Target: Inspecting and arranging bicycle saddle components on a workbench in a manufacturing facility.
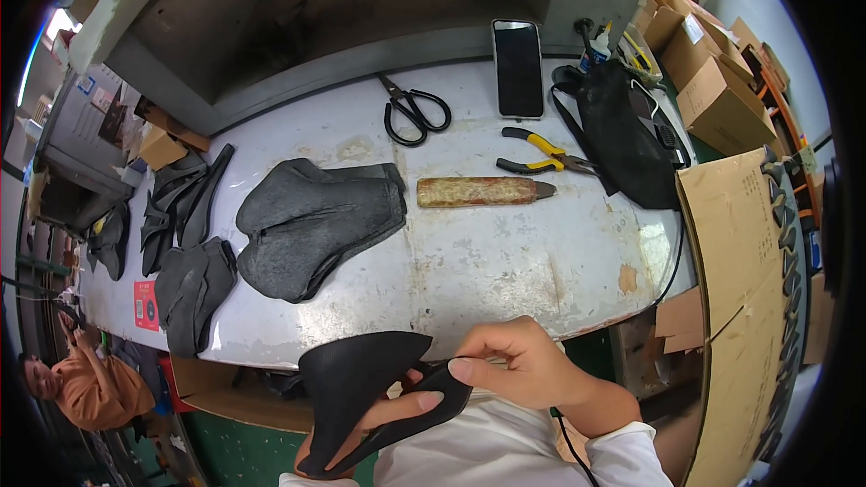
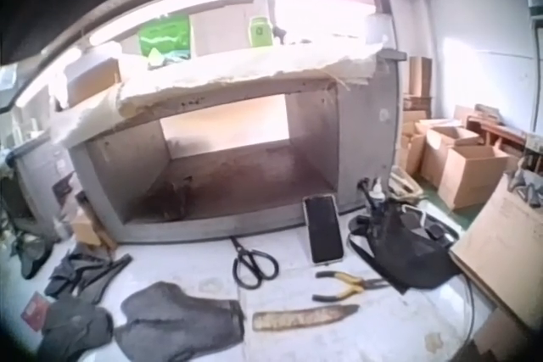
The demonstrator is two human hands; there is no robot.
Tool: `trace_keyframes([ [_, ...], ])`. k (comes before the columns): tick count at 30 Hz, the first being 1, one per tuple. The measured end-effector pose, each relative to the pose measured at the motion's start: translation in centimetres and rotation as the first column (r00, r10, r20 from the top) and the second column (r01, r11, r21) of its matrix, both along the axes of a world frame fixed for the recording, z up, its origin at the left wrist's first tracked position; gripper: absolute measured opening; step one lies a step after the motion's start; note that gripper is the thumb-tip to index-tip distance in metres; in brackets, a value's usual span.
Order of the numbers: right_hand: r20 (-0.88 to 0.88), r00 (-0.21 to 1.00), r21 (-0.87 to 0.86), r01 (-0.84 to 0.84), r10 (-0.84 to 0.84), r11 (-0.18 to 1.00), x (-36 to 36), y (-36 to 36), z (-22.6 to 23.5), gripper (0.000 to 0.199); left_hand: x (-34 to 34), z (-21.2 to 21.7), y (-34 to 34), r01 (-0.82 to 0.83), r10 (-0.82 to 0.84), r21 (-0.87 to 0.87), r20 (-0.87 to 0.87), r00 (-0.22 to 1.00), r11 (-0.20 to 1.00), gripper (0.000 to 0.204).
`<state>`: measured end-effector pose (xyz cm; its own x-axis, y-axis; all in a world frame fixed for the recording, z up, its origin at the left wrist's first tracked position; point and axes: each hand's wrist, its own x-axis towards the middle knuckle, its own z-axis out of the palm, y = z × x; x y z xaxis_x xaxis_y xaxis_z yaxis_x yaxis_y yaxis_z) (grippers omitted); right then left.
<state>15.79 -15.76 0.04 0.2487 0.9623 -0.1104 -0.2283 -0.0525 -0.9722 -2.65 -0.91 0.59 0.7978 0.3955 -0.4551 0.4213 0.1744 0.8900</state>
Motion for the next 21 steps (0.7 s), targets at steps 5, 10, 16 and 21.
trace_keyframes([
  [5,0.367,0.926,0.078,-0.127,0.091,0.989,1.1,0.0,0.2,0.033,0.5,0.4,0.9,0.203,-0.214,0.097,0.125,0.969,0.974,0.045],
  [10,-0.006,0.975,0.107,-0.222,0.224,0.969,0.3,0.1,-1.6,0.036,1.1,0.0,0.4,0.2,-0.221,0.114,0.22,0.95,0.973,0.031],
  [16,-0.555,0.832,-0.078,-0.073,0.018,0.994,-0.9,0.8,-1.9,0.035,1.6,1.7,-1.9,-0.033,0.032,-0.297,-0.009,0.999,0.954,0.032],
  [21,0.398,0.874,0.257,0.186,-0.279,0.948,-0.9,0.4,-1.2,0.027,2.3,1.1,-2.5,-0.189,0.204,-0.164,0.076,0.976,0.968,0.032],
])
